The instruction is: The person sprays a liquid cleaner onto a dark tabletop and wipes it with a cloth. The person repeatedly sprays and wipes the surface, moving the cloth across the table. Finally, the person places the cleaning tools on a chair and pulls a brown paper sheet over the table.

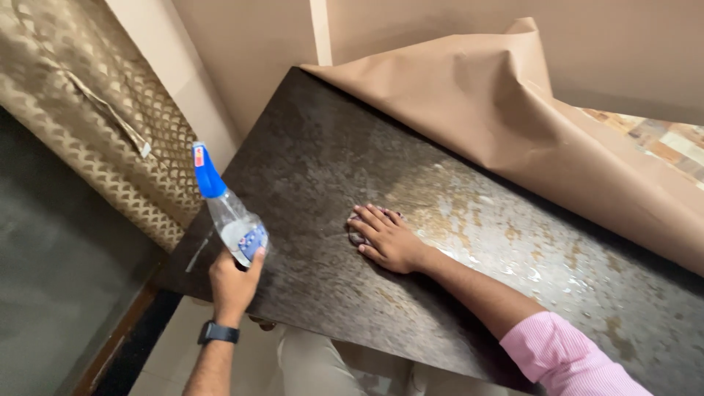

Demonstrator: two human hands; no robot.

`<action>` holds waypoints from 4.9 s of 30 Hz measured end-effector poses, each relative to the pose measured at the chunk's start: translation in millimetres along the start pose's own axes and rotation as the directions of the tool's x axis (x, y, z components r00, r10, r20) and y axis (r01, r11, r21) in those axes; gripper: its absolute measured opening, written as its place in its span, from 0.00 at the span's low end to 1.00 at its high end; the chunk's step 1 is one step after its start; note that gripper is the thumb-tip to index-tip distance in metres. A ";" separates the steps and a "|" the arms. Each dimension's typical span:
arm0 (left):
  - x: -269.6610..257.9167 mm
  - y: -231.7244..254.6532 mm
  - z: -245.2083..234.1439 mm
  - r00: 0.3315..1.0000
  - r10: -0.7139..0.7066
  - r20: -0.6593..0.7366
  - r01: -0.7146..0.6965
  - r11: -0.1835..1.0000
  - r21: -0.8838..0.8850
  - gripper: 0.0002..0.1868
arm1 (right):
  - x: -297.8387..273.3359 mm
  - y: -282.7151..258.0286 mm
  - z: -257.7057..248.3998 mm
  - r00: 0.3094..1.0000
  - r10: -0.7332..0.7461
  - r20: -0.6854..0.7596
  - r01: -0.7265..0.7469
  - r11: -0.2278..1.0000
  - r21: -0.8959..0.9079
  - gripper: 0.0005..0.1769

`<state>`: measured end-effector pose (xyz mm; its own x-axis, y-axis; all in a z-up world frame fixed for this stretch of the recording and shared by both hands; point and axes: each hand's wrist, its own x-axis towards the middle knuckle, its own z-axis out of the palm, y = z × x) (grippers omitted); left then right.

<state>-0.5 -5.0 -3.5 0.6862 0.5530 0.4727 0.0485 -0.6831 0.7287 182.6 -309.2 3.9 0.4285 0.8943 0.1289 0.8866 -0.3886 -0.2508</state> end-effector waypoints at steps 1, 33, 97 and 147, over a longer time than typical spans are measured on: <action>0.6 -0.1 0.1 1.000 -0.002 -0.001 0.002 1.000 0.013 0.21 | 13.7 2.4 2.9 1.000 -0.017 -0.007 0.017 1.000 0.003 0.35; 6.0 8.7 1.4 0.991 -0.137 -0.006 0.137 0.989 0.052 0.23 | 346.3 65.8 68.2 0.997 0.054 -0.056 -0.053 0.998 0.016 0.34; -1.5 19.4 0.7 0.998 0.033 -0.061 -0.027 0.995 0.099 0.19 | 133.7 31.9 50.0 0.979 0.149 -0.141 -0.148 0.989 0.019 0.38; 11.3 15.5 4.4 0.998 -0.065 0.026 0.060 0.986 0.154 0.24 | 202.2 252.1 29.4 0.897 0.371 -0.239 -0.383 0.924 -0.006 0.37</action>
<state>11.1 -11.5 11.0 0.7002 0.5835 0.4115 0.2006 -0.7138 0.6710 487.7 -219.8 -61.4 0.7550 0.6053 0.2523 0.6557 -0.7031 -0.2752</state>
